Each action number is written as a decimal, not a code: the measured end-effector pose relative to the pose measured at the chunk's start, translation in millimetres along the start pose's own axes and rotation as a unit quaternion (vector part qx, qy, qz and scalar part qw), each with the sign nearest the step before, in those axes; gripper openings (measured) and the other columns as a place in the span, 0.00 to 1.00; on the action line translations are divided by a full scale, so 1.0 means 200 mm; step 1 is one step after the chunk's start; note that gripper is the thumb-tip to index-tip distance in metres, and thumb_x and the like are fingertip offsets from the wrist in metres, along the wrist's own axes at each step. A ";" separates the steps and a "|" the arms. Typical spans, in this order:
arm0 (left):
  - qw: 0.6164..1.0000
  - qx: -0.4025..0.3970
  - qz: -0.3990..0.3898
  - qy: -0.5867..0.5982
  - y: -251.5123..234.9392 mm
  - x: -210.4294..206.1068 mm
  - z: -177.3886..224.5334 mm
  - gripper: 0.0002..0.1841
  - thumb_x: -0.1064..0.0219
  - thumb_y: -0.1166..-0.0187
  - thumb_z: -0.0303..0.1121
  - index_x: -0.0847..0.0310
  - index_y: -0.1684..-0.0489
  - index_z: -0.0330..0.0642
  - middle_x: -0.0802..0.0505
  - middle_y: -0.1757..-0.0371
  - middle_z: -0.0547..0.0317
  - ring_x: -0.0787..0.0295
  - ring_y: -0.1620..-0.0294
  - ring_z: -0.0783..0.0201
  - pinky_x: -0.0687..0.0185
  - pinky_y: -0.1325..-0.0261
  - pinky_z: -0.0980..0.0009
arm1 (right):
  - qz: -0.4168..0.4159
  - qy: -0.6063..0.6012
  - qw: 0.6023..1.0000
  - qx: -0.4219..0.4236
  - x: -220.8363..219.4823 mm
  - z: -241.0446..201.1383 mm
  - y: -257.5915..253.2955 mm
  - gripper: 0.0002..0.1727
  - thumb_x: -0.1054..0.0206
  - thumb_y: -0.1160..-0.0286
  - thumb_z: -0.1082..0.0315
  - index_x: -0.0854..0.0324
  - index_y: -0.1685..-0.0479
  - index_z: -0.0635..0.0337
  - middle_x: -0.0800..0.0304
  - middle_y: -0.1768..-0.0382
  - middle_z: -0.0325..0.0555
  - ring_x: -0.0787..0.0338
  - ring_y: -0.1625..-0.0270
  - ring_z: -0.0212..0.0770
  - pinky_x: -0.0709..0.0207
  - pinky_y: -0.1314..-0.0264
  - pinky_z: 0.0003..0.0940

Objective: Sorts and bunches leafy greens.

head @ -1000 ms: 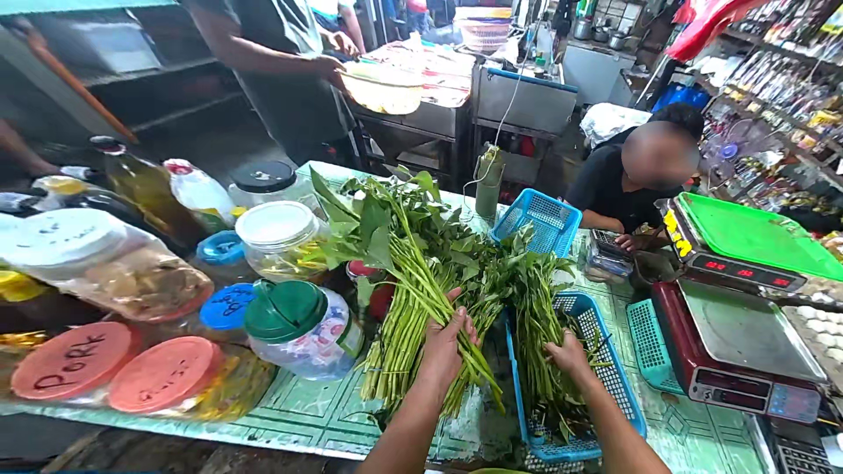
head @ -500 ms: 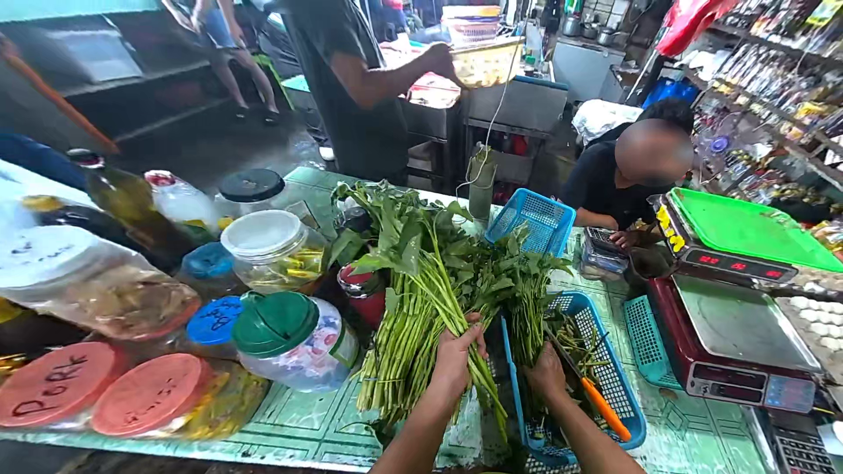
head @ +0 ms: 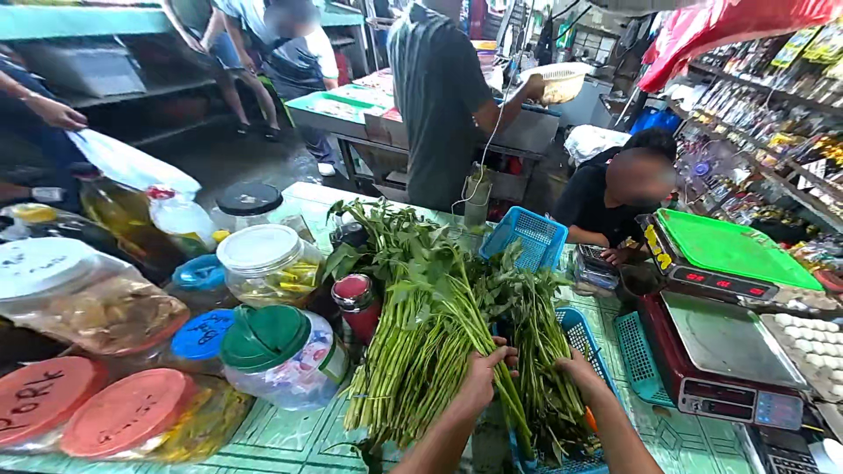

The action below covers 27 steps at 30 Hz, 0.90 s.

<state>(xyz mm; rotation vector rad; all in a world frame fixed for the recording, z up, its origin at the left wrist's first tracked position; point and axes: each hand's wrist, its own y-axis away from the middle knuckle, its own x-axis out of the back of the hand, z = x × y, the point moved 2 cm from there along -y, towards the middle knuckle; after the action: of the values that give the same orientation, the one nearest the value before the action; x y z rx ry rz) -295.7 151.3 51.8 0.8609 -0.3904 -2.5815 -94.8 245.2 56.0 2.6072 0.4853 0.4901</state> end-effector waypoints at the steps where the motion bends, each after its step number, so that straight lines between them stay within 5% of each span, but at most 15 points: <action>1: 1.000 0.013 -0.010 0.000 -0.01 -0.02 -0.05 0.12 0.40 0.13 0.25 0.25 0.37 0.33 0.05 0.55 0.42 0.04 0.56 0.49 0.08 0.55 0.53 | 0.000 -0.022 1.000 -0.002 0.00 0.00 0.01 0.32 0.31 0.28 0.71 0.31 0.21 0.64 0.13 0.41 0.63 0.09 0.45 0.53 0.14 0.42 0.53; 6: 0.998 0.048 -0.020 -0.036 -0.10 -0.14 -0.28 0.08 0.39 0.14 0.25 0.24 0.42 0.33 0.05 0.56 0.45 0.06 0.56 0.54 0.10 0.52 0.57 | -0.033 -0.090 0.995 0.001 -0.04 0.03 0.01 0.24 0.32 0.19 0.66 0.28 0.29 0.69 0.08 0.56 0.55 0.07 0.59 0.44 0.12 0.54 0.41; 10: 0.993 0.094 0.029 -0.060 -0.21 -0.17 -0.34 0.11 0.38 0.13 0.28 0.26 0.38 0.36 0.10 0.56 0.51 0.10 0.58 0.60 0.12 0.54 0.61 | -0.079 -0.084 0.993 0.039 -0.04 0.00 0.04 0.36 0.24 0.34 0.74 0.33 0.24 0.69 0.10 0.48 0.57 0.07 0.51 0.45 0.11 0.45 0.42; 13: 0.990 0.118 0.060 -0.041 -0.30 -0.10 -0.42 0.19 0.38 0.12 0.31 0.31 0.26 0.37 0.10 0.39 0.43 0.10 0.44 0.50 0.12 0.49 0.50 | -0.045 -0.043 0.997 0.055 0.04 -0.15 0.16 0.36 0.24 0.38 0.75 0.32 0.24 0.68 0.12 0.46 0.59 0.08 0.50 0.47 0.12 0.45 0.44; 17: 0.988 0.119 0.080 -0.065 -0.35 -0.10 -0.46 0.20 0.36 0.16 0.27 0.29 0.26 0.38 0.14 0.32 0.42 0.14 0.35 0.47 0.14 0.44 0.44 | -0.016 -0.034 0.992 0.121 0.18 -0.39 0.42 0.41 0.24 0.43 0.71 0.34 0.22 0.64 0.11 0.50 0.52 0.08 0.56 0.41 0.11 0.53 0.38; 22: 0.994 0.101 0.045 -0.004 -0.29 -0.13 -0.39 0.13 0.40 0.11 0.31 0.26 0.33 0.41 0.08 0.45 0.48 0.09 0.49 0.53 0.13 0.53 0.53 | -0.021 -0.096 0.965 0.243 0.22 -0.49 0.55 0.44 0.22 0.45 0.65 0.38 0.23 0.66 0.10 0.56 0.46 0.08 0.61 0.36 0.11 0.57 0.32; 27: 0.995 0.026 -0.027 0.087 -0.07 -0.23 -0.26 0.15 0.49 0.06 0.33 0.26 0.29 0.40 0.05 0.51 0.49 0.05 0.54 0.57 0.08 0.53 0.60 | -0.104 -0.005 0.960 0.258 0.02 -0.31 0.37 0.43 0.24 0.41 0.65 0.37 0.20 0.66 0.07 0.44 0.51 0.05 0.45 0.42 0.09 0.41 0.42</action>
<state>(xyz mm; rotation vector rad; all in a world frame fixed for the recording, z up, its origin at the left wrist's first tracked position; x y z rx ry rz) -233.7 176.8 30.0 1.1201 -0.3888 -2.5289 -97.4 206.4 144.3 2.9930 0.9868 0.3088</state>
